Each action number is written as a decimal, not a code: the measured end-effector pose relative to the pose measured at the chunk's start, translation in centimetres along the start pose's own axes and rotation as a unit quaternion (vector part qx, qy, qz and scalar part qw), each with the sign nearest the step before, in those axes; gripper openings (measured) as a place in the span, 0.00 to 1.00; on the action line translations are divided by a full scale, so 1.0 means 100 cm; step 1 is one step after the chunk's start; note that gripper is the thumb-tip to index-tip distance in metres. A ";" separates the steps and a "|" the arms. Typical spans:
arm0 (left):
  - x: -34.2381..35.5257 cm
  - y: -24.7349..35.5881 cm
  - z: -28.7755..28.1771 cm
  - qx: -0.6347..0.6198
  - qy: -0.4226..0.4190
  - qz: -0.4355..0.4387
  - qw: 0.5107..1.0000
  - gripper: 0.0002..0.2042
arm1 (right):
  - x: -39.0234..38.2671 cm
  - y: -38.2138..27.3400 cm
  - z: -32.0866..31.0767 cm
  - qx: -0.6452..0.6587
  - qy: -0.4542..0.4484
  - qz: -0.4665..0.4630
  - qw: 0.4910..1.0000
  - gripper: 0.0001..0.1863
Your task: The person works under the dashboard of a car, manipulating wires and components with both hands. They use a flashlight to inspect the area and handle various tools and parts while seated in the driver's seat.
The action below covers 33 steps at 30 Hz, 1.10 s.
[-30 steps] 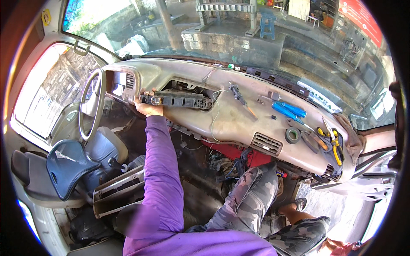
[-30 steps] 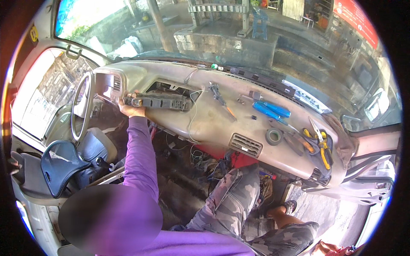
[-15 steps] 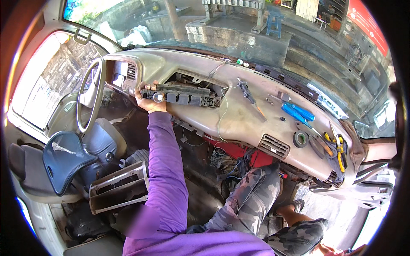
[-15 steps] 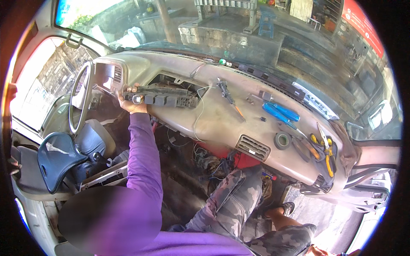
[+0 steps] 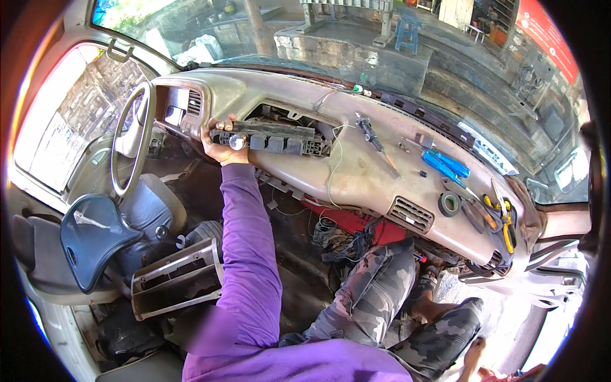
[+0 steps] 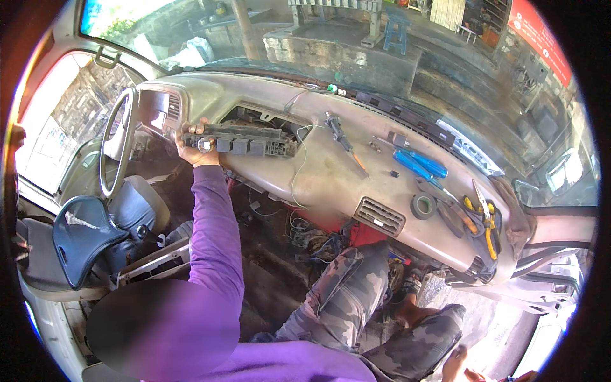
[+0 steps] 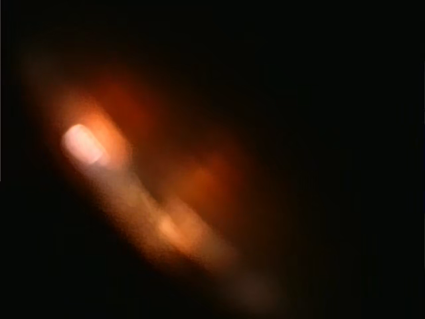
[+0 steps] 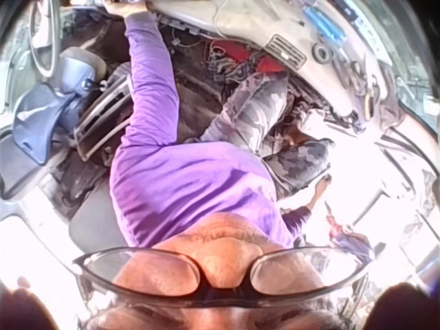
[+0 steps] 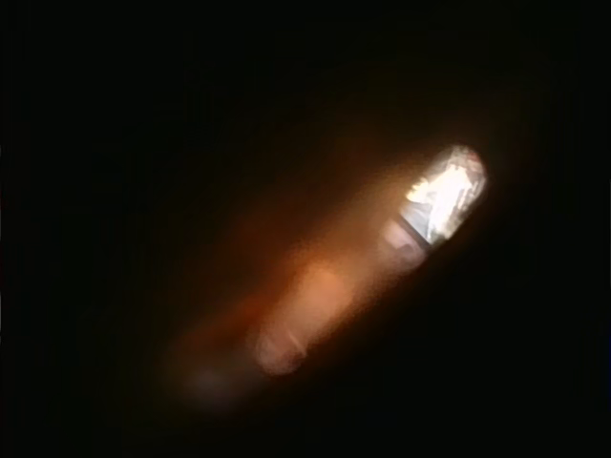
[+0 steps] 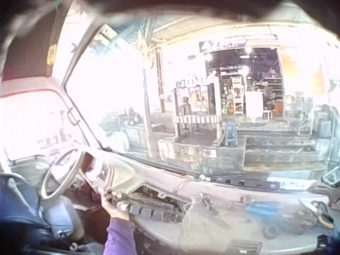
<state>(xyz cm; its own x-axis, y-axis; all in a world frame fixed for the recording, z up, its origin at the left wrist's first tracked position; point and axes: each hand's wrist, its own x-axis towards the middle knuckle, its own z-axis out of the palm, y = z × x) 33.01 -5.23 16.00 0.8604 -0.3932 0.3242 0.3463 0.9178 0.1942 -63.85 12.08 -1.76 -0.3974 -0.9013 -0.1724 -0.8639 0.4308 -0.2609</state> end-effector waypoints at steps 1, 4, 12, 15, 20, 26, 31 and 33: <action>0.000 0.009 -0.001 -0.014 -0.001 -0.011 1.000 0.15 | 0.005 -0.034 -0.011 0.033 0.094 -0.065 0.993 0.18; -0.002 0.015 0.000 -0.044 -0.007 -0.041 0.998 0.13 | -0.025 -0.197 -0.060 0.136 0.073 -0.126 0.980 0.14; 0.003 -0.003 0.003 -0.025 0.006 -0.057 0.998 0.10 | -0.042 -0.373 -0.061 0.075 -0.030 -0.427 0.901 0.13; 0.008 -0.002 0.000 -0.015 0.004 -0.065 0.998 0.09 | -0.017 -0.371 -0.025 -0.018 -0.073 -0.454 0.888 0.17; 0.012 0.020 -0.011 0.007 -0.011 -0.061 0.998 0.10 | -0.006 -0.358 0.002 -0.072 -0.322 -0.413 0.849 0.24; -0.001 0.017 0.010 0.070 0.067 0.000 0.995 0.11 | -0.004 -0.371 -0.021 0.102 -0.361 -0.437 0.818 0.21; 0.008 0.014 0.000 0.109 0.095 -0.019 0.989 0.15 | -0.031 -0.381 -0.003 0.225 -0.386 -0.332 0.831 0.19; 0.015 0.017 0.002 0.092 0.094 -0.036 0.991 0.14 | -0.059 -0.390 0.007 0.259 -0.438 -0.287 0.812 0.18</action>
<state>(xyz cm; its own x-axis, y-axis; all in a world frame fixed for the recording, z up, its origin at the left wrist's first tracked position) 34.83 -4.23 16.98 0.8963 -0.4244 0.1289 0.3501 0.8554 0.3818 -27.60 0.61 8.77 0.5925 -0.6801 -0.4318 -0.4936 0.1171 -0.8618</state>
